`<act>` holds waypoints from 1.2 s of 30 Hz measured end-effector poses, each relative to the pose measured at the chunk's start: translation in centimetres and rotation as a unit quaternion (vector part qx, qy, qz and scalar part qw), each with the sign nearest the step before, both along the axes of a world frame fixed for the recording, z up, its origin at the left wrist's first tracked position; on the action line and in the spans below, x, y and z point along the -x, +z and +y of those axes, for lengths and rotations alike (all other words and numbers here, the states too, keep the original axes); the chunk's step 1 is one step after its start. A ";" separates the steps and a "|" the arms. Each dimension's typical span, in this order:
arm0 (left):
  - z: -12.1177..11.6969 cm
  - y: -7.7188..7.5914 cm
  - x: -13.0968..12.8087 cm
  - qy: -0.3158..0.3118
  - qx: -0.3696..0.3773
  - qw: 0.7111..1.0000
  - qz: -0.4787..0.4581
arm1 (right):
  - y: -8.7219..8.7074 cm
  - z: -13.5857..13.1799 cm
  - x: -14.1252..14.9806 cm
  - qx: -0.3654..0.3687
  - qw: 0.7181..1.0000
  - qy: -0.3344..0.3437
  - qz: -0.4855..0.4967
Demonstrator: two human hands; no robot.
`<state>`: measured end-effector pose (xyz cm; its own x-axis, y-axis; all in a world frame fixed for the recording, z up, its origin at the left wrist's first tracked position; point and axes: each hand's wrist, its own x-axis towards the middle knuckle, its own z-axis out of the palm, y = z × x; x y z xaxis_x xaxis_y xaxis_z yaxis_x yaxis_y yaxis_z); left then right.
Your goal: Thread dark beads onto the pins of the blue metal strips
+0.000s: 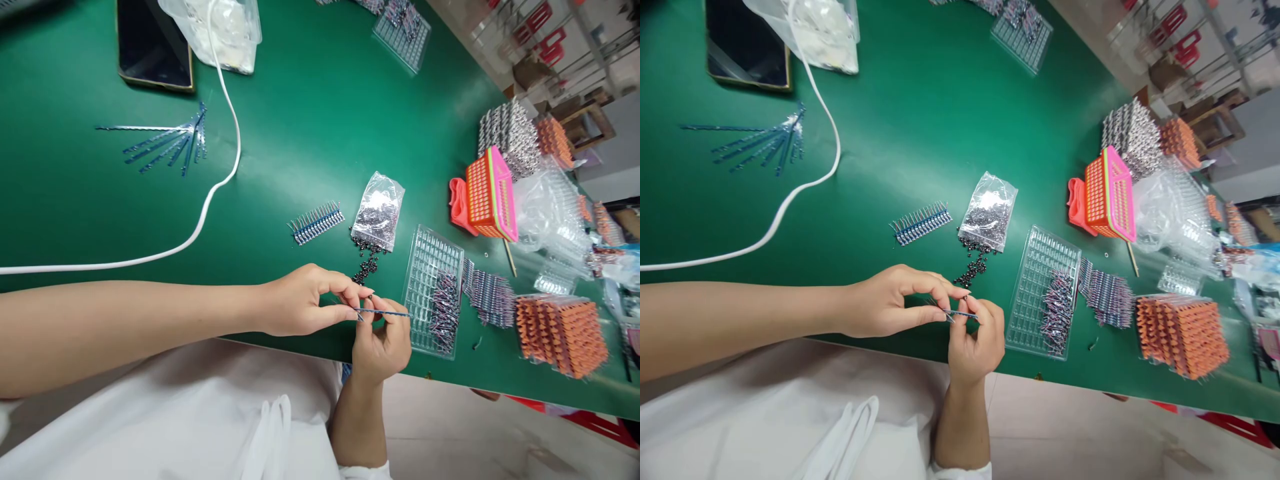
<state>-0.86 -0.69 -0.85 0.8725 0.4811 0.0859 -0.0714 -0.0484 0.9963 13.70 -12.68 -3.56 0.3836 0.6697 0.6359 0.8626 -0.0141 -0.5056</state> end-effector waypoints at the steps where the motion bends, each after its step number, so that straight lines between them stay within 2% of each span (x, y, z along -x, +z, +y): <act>1: 0.0 0.0 0.0 0.001 -0.003 1.000 -0.001 | 0.0 0.0 0.0 0.001 1.000 0.000 -0.002; 8: 0.1 0.1 0.0 0.003 0.007 1.000 0.007 | 0.0 0.0 -0.1 -0.004 1.000 0.019 0.021; 17: 0.5 0.1 -0.2 0.005 0.124 0.992 0.033 | 0.3 0.0 -0.1 0.003 0.986 0.065 0.151; 23: 0.5 -0.1 -0.4 0.017 0.203 0.978 0.034 | 0.3 -0.4 -0.3 0.014 0.979 0.077 0.186; 29: 0.5 0.2 -0.5 0.029 0.184 0.979 0.077 | 0.3 -0.6 -0.3 0.026 0.974 0.091 0.208; 36: 0.4 0.4 -0.4 0.035 0.163 0.982 0.086 | 0.1 -0.5 -0.3 0.033 0.974 0.086 0.206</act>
